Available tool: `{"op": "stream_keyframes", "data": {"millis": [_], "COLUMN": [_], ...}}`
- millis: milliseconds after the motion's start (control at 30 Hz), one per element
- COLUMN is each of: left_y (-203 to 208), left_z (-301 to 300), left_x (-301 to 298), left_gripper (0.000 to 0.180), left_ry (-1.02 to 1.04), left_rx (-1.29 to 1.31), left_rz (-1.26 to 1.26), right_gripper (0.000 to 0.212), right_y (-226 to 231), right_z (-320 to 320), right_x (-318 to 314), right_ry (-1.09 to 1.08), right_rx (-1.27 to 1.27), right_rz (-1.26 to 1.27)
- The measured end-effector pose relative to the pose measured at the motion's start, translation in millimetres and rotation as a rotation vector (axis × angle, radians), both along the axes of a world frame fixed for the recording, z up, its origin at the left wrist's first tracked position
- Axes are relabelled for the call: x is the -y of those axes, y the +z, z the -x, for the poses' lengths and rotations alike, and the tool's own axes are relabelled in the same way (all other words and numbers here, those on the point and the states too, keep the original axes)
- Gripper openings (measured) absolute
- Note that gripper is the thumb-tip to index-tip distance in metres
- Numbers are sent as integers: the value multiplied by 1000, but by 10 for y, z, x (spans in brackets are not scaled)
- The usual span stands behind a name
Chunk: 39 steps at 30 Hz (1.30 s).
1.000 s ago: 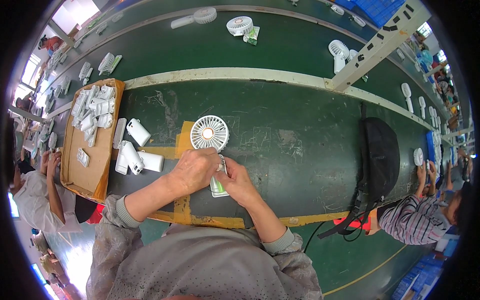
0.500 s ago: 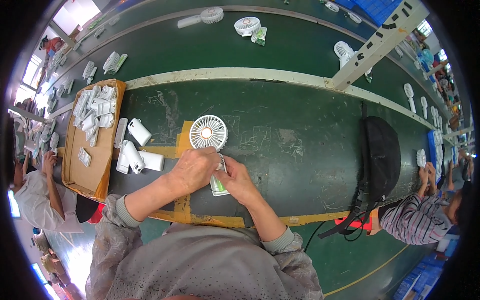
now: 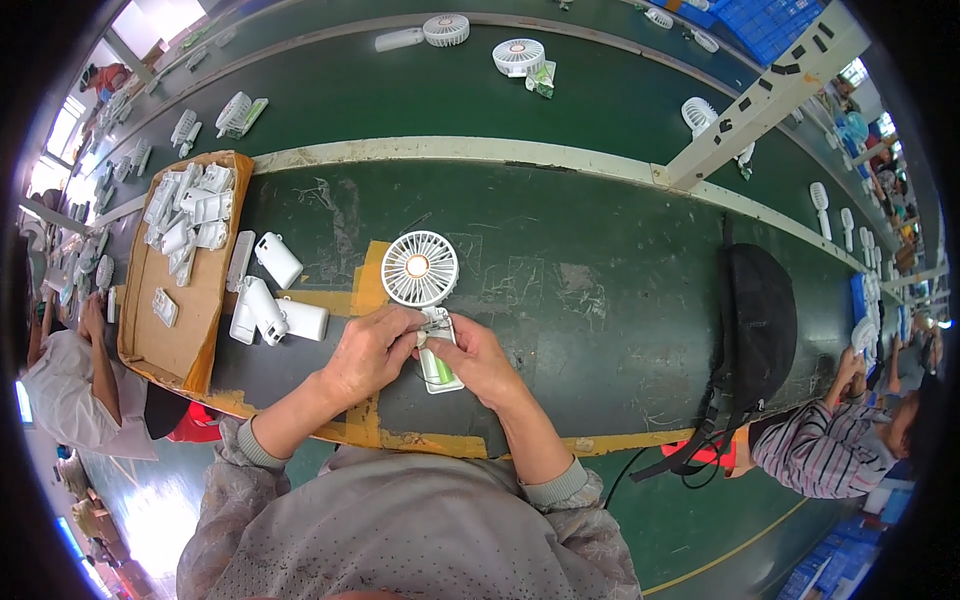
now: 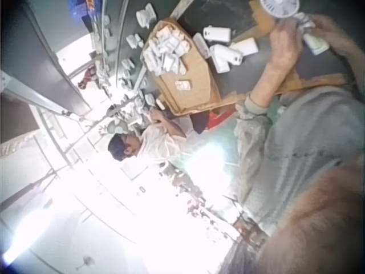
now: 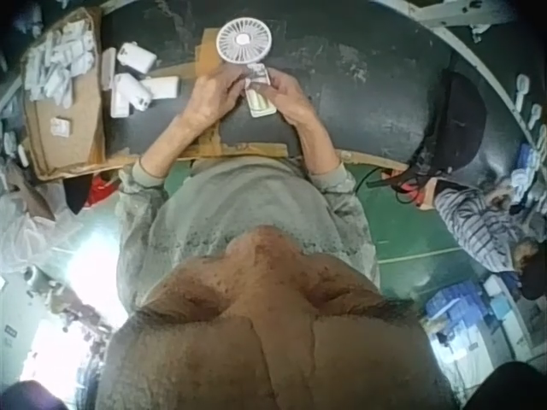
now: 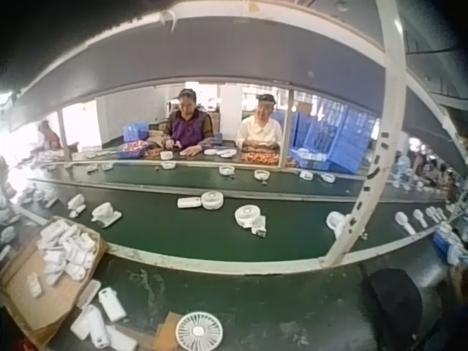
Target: The person assembles portable fans by fitting the internal components into handle casings, snapping the outer covers into place by hand, and placing the assembled fans onto the conveyor belt.
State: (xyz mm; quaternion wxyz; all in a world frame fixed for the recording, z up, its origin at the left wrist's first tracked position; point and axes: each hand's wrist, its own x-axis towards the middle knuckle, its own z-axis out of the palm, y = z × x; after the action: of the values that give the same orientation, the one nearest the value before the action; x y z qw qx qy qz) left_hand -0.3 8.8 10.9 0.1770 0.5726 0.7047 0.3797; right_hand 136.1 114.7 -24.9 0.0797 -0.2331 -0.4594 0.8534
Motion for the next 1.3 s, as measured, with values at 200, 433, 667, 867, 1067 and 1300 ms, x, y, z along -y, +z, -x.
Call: {"op": "stream_keyframes", "data": {"millis": [200, 433, 667, 867, 1067, 1300], "left_y": [-43, -110, -61, -9, 28, 128], "left_z": [-4, -31, -49, -70, -108, -144], "left_x": [-19, 23, 14, -30, -79, -129], "left_gripper": [19, 25, 27, 27, 29, 31], "left_ry": [-6, 18, -16, -54, -99, -205], "left_rx": [-16, -6, -142, -253, -338, -450], "left_rz": [-10, -99, -80, -35, -6, 135], "right_gripper": [24, 26, 31, 32, 32, 31], "right_y": [10, 7, 41, -38, -48, -29], "right_z": [-12, -5, -15, -36, -41, -63], "right_x": [-15, 21, 36, 26, 28, 22], "right_ry": [2, -40, -90, -130, -74, -68], "right_rx": [29, 51, 114, 104, 23, 24], "right_rz": [10, 27, 72, 76, -20, -124]}}
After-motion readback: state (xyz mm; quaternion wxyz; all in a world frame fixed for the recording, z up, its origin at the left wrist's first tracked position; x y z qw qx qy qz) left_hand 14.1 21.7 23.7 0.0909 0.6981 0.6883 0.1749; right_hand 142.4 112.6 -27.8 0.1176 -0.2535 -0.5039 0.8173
